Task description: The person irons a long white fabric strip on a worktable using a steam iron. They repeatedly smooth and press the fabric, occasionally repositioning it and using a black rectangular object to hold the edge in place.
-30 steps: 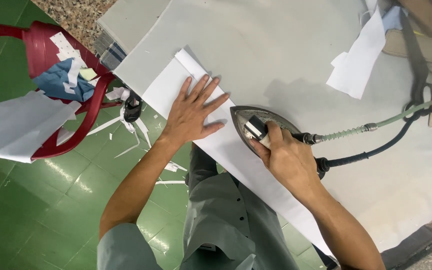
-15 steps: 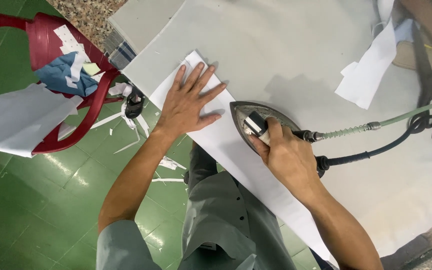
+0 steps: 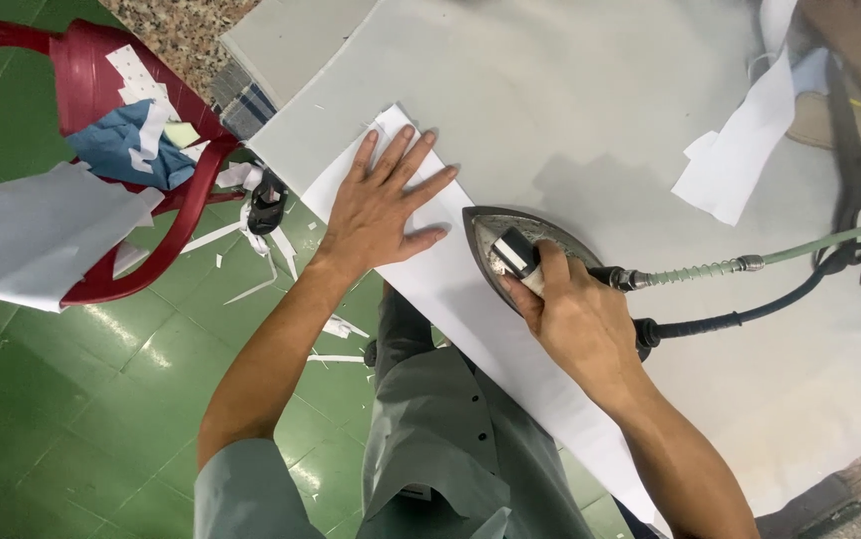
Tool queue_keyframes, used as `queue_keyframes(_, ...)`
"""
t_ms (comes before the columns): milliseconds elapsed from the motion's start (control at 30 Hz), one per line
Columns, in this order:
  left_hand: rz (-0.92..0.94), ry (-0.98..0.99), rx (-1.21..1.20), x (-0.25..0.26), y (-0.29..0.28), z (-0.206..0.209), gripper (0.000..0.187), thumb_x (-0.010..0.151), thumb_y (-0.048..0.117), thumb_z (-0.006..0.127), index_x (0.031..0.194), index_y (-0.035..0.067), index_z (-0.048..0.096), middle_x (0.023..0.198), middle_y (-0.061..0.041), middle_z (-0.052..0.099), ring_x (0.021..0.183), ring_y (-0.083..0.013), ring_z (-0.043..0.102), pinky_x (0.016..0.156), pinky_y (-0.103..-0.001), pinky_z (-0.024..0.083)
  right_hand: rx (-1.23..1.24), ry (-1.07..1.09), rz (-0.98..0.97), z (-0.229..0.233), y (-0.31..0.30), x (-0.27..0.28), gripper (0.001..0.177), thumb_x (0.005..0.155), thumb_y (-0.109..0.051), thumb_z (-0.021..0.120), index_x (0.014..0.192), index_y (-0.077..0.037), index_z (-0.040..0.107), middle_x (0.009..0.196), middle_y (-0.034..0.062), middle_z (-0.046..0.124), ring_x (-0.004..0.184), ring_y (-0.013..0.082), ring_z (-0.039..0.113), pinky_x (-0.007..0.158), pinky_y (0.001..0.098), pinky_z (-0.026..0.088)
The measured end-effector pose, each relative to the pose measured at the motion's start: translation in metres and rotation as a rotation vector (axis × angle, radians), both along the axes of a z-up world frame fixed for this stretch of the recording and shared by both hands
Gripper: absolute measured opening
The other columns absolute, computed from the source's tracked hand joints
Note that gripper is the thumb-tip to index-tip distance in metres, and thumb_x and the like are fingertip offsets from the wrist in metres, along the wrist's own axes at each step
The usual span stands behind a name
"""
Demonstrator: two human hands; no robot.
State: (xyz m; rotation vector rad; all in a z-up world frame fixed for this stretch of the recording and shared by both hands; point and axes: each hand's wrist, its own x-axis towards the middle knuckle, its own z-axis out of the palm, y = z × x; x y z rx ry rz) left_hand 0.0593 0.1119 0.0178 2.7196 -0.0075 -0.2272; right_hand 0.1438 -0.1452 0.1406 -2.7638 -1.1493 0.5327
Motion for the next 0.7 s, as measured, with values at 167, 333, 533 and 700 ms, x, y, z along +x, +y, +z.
queue_keyframes(167,0.014,-0.031,-0.009,-0.001,0.002,0.0,0.072,0.093,0.07,0.05,0.157,0.038,0.039,0.171,-0.004,0.017,0.157,-0.0272,0.011,0.126,-0.056,-0.002,0.006,-0.01,0.014,-0.004,0.014,0.003,0.052,0.098,-0.05,0.062,0.122,-0.004,0.061,0.07,0.0124,0.067,0.058,0.0328,0.073,0.05,0.0429,0.058)
queue_keyframes(333,0.048,-0.053,0.014,0.003,0.019,0.005,0.071,0.094,0.067,0.052,0.158,0.039,0.039,0.171,-0.004,0.019,0.157,-0.0285,0.012,0.125,-0.057,-0.002,0.052,-0.042,0.03,-0.005,0.03,0.009,0.05,0.098,-0.048,0.065,0.12,-0.003,0.062,0.068,0.0128,0.066,0.055,0.0326,0.072,0.047,0.0424,0.057)
queue_keyframes(533,0.067,-0.096,0.016,0.003,0.03,0.003,0.071,0.095,0.067,0.052,0.158,0.036,0.039,0.17,-0.007,0.019,0.156,-0.033,0.012,0.123,-0.06,-0.003,0.087,-0.073,0.063,-0.008,0.032,0.011,0.053,0.098,-0.05,0.063,0.119,-0.001,0.062,0.065,0.0118,0.064,0.052,0.032,0.071,0.044,0.0416,0.056)
queue_keyframes(700,0.064,-0.088,0.005,0.003,0.031,0.003,0.071,0.096,0.067,0.05,0.159,0.037,0.037,0.17,-0.008,0.019,0.156,-0.0338,0.011,0.122,-0.061,-0.003,0.097,-0.065,0.069,-0.003,0.034,0.011,0.053,0.098,-0.049,0.064,0.118,0.0,0.063,0.064,0.012,0.063,0.051,0.0324,0.071,0.043,0.042,0.056)
